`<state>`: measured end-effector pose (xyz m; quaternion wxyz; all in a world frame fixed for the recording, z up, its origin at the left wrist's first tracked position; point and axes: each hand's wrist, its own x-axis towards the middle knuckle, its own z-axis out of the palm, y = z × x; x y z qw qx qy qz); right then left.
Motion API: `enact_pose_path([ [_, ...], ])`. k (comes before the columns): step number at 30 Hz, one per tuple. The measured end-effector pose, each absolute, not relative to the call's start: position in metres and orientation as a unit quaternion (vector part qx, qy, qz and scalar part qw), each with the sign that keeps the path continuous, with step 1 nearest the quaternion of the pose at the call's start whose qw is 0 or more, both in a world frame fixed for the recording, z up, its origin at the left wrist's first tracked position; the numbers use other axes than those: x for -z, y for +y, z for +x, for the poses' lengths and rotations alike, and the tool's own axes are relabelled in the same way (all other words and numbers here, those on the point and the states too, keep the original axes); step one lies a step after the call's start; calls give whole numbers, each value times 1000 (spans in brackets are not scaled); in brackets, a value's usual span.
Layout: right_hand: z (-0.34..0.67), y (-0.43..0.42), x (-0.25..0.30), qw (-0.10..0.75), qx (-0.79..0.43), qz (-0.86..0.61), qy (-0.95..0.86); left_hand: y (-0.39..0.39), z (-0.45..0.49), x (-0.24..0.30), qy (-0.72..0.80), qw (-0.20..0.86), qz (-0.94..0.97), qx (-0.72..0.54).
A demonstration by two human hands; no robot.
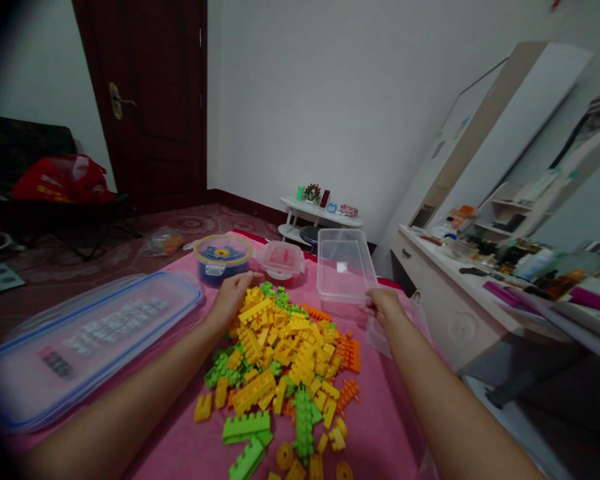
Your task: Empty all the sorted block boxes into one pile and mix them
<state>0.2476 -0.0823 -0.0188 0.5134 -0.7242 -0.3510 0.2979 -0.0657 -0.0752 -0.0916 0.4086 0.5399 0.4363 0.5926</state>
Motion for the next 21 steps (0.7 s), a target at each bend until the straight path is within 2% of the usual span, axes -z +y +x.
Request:
enact_pose_path([
  [4,246,-67,26,418,-262,-791,-362,-81,-64,81,448,364,603,-551],
  [6,242,-65,22,374,-204,-819,-384,-84,-63,75,448,350,617,-544],
  [9,223,-61,10,283,-41,-832,-475,-84,-64,71,447,340,603,-567],
  [12,187,-55,5,148,104,-745,-642,-79,-67,74,443,357,559,-603],
  [16,130,-38,20,72,114,-620,-773,-72,-71,79,432,374,527,-629],
  [21,87,-13,44,15,80,-590,-803,-69,-72,85,432,382,510,-639],
])
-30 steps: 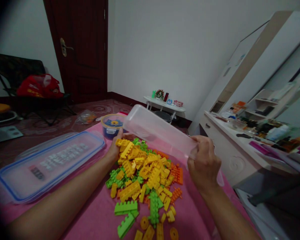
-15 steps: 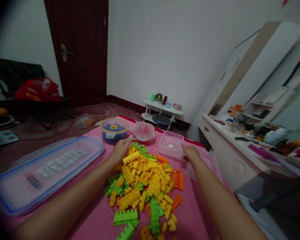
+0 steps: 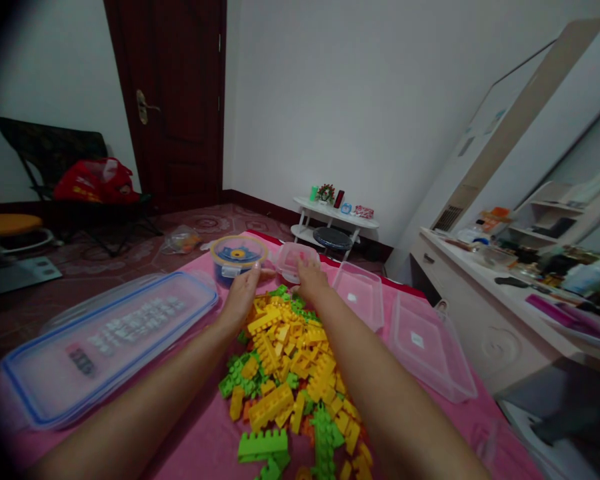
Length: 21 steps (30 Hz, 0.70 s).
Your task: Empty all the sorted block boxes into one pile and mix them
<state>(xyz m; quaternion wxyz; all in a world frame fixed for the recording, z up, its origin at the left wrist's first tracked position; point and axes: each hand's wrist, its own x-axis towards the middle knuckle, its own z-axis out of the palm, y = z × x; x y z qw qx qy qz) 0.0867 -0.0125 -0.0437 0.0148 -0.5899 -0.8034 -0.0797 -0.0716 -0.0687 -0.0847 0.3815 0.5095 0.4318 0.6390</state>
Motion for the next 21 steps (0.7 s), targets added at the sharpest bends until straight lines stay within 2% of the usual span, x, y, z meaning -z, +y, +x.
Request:
enact_pose_path([
  [6,81,1,46,-35,99,-560,-822,-68,-72,86,434,379,511,-638],
  [13,102,-9,38,42,117,-586,-800,-70,-72,79,450,364,503,-642],
  [17,112,-14,26,179,117,-656,-724,-71,-73,80,442,359,507,-647],
  [21,119,-27,9,434,71,-656,-614,-73,-75,73,431,315,502,-681],
])
